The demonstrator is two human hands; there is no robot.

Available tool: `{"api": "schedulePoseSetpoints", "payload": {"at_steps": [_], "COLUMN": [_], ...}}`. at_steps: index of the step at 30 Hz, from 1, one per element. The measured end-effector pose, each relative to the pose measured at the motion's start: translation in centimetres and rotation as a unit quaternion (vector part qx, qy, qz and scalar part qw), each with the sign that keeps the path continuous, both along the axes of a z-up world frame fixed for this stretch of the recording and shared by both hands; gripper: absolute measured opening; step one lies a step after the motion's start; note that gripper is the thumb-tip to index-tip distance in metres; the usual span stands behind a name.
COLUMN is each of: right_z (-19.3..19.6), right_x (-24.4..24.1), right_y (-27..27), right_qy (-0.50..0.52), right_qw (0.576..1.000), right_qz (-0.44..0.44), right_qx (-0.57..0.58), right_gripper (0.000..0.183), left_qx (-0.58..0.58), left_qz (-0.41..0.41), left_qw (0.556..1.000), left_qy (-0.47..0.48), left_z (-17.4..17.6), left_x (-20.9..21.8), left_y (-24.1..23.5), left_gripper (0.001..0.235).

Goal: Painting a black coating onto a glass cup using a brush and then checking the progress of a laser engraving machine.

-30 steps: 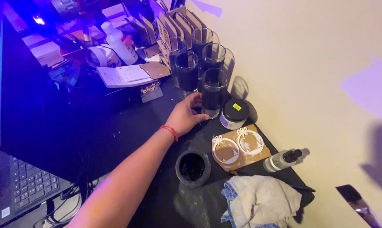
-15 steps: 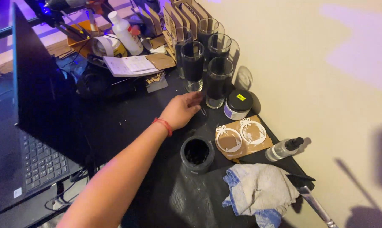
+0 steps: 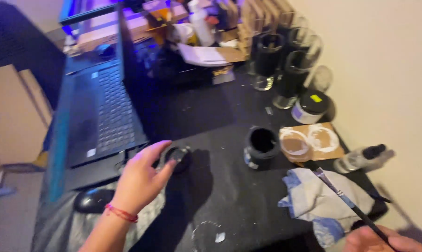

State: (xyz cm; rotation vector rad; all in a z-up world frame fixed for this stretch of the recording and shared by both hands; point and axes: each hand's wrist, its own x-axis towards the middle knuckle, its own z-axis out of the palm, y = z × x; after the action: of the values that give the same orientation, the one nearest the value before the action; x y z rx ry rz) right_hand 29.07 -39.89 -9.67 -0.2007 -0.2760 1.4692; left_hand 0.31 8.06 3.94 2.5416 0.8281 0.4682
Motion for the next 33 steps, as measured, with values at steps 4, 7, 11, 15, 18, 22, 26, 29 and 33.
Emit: {"api": "schedulePoseSetpoints", "payload": {"at_steps": [4, 7, 11, 15, 18, 22, 26, 29, 33], "right_z": [2.7, 9.5, 10.4, 11.0, 11.4, 9.3, 8.2, 8.2, 8.6], "right_x": [-2.0, -9.7, -13.5, -9.0, -7.2, -6.2, -6.4, -6.8, -7.6], "right_y": [5.5, 7.5, 11.5, 16.6, 20.3, 23.1, 24.2, 24.5, 24.4], "right_qy": [-0.212, -0.547, -0.689, -0.729, -0.737, -0.826, -0.798, -0.801, -0.803], "right_qw": [0.954, 0.768, 0.467, 0.457, 0.460, 0.309, 0.292, 0.280, 0.343], "right_qz": [-0.124, -0.330, -0.523, -0.498, -0.415, -0.408, -0.500, -0.504, -0.464], "right_qx": [0.170, -0.039, -0.183, -0.108, -0.269, -0.234, -0.166, -0.163, -0.149], "right_gripper": [0.050, 0.029, 0.021, 0.031, 0.049, 0.059, 0.056, 0.056, 0.052], "left_qx": [0.031, 0.033, 0.024, 0.074, -0.014, 0.013, 0.058, 0.066, 0.037], "left_qz": [-0.064, -0.045, 0.001, -0.025, -0.040, -0.145, -0.214, -0.244, -0.276], "left_qw": [0.996, 0.992, 0.993, 0.994, 0.991, 0.984, 0.967, 0.963, 0.959], "left_qy": [0.044, 0.110, 0.117, 0.077, 0.125, 0.104, 0.129, 0.095, 0.046], "left_z": [-2.0, -3.4, -5.2, -2.2, 2.4, 4.6, 6.9, 7.2, 7.2], "left_x": [0.0, 1.3, 2.4, 4.0, 6.3, 9.4, 10.7, 9.8, 8.9], "left_y": [-1.0, -1.2, -0.8, -2.9, -5.3, -6.0, -6.4, -5.9, -6.1], "left_gripper": [0.065, 0.081, 0.082, 0.083, 0.086, 0.092, 0.103, 0.107, 0.106]}}
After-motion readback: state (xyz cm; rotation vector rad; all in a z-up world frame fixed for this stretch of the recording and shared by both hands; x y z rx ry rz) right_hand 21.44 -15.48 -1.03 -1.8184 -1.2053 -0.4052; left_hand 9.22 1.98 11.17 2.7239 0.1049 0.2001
